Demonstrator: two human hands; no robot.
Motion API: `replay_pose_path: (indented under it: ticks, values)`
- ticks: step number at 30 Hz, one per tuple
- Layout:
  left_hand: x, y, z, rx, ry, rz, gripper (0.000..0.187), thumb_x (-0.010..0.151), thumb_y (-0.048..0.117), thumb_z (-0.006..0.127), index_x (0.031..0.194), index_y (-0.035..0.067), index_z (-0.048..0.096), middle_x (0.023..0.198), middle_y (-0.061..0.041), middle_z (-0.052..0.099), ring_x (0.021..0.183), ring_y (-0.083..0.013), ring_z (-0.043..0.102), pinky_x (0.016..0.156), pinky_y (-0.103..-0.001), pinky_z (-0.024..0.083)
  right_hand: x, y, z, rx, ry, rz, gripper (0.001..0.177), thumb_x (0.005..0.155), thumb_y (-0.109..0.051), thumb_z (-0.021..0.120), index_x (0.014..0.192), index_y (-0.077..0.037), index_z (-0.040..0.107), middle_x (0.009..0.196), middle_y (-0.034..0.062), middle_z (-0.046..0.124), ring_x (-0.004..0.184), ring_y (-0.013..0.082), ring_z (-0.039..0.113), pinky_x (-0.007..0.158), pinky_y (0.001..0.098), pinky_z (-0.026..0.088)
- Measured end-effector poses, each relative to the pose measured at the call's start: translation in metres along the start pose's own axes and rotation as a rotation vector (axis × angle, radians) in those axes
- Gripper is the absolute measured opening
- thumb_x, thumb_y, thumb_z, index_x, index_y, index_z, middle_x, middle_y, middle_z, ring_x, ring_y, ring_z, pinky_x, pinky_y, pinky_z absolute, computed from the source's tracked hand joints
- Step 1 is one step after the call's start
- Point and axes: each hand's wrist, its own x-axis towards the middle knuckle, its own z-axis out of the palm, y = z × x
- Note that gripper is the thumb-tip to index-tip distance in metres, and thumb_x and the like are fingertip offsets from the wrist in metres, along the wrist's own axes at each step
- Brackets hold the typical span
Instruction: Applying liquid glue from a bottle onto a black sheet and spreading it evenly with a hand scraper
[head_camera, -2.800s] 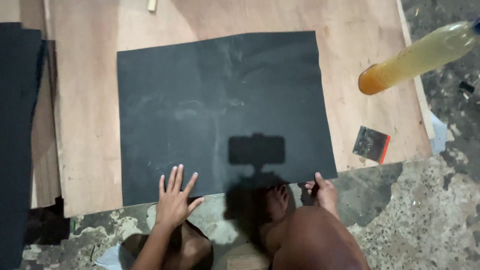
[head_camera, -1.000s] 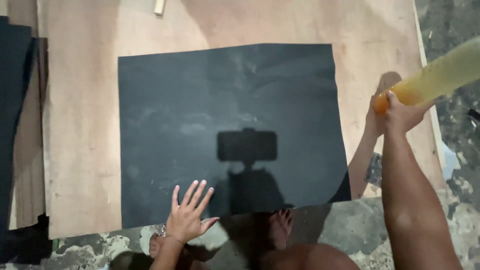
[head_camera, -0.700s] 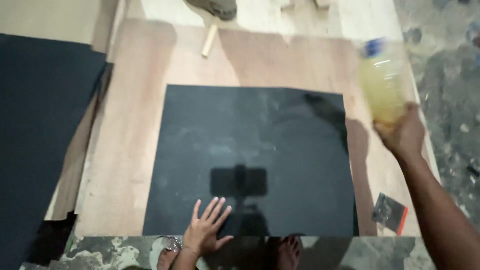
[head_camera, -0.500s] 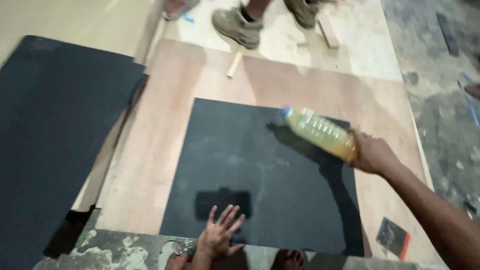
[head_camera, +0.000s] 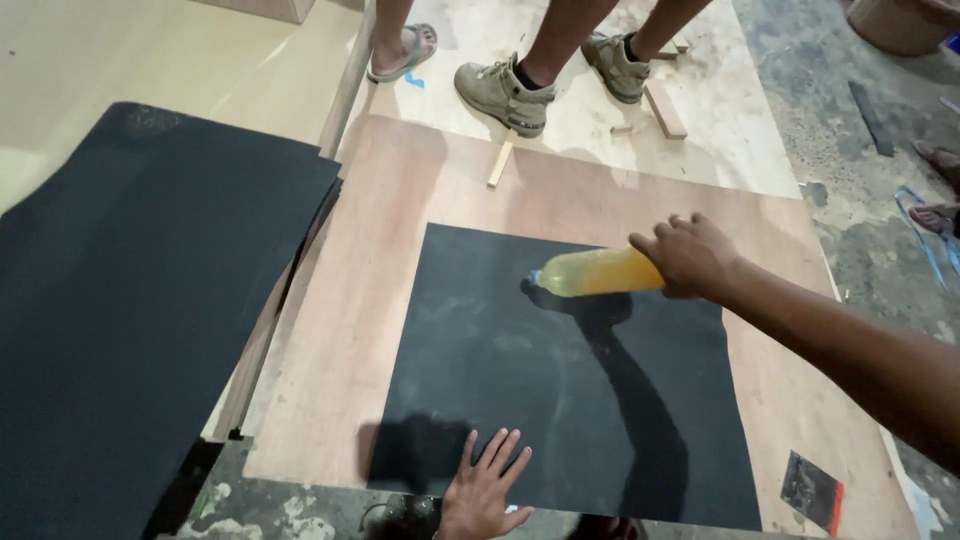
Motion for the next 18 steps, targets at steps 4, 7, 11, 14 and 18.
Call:
replay_pose_path:
  ticks: [4, 7, 11, 14, 18]
  values:
    - [0.004, 0.002, -0.024, -0.033, -0.182, -0.028, 0.084, 0.092, 0.064, 0.042, 0.158, 0.017, 0.021, 0.165, -0.011, 0.008, 0.151, -0.0306, 0.003, 0.115, -0.065, -0.006, 0.038, 0.000, 0.003, -0.091, 0.041, -0.030, 0.061, 0.087, -0.034, 0.071, 0.141, -0.024, 0.044, 0.122, 0.0093, 0.064, 0.111, 0.0261, 0.063, 0.093, 0.0402, 0.053]
    - [0.003, -0.003, -0.010, -0.046, -0.097, 0.004, 0.083, 0.093, 0.065, 0.043, 0.158, 0.015, 0.026, 0.164, -0.013, 0.016, 0.149, -0.0324, 0.010, 0.113, -0.065, 0.000, 0.064, -0.004, 0.007, -0.276, 0.151, -0.086, 0.047, 0.088, -0.030, 0.060, 0.132, -0.023, 0.049, 0.118, 0.0060, 0.065, 0.108, 0.0254, 0.062, 0.085, 0.0389, 0.048]
    - [0.002, -0.006, 0.017, 0.073, 0.069, 0.032, 0.084, 0.092, 0.067, 0.042, 0.157, 0.015, 0.027, 0.164, -0.014, 0.016, 0.149, -0.0334, 0.013, 0.112, -0.068, 0.005, 0.075, -0.016, -0.021, -0.296, 0.251, -0.087, 0.038, 0.089, -0.032, 0.064, 0.127, -0.025, 0.056, 0.116, 0.0042, 0.069, 0.107, 0.0242, 0.067, 0.087, 0.0385, 0.051]
    - [0.001, -0.006, 0.015, 0.094, 0.177, 0.043, 0.084, 0.091, 0.066, 0.047, 0.155, 0.014, 0.033, 0.163, -0.016, 0.020, 0.148, -0.0344, 0.018, 0.112, -0.068, 0.008, 0.096, -0.022, -0.026, -0.312, 0.291, -0.091, 0.039, 0.090, -0.032, 0.062, 0.127, -0.025, 0.055, 0.116, 0.0041, 0.069, 0.106, 0.0235, 0.066, 0.083, 0.0371, 0.050]
    - [0.002, -0.007, 0.011, -0.012, 0.123, 0.052, 0.084, 0.091, 0.063, 0.050, 0.156, 0.012, 0.032, 0.163, -0.017, 0.019, 0.148, -0.0364, 0.017, 0.111, -0.070, 0.009, 0.124, -0.027, -0.018, -0.269, 0.343, -0.083, 0.044, 0.091, -0.027, 0.057, 0.134, -0.023, 0.050, 0.117, 0.0067, 0.066, 0.105, 0.0247, 0.063, 0.082, 0.0390, 0.046]
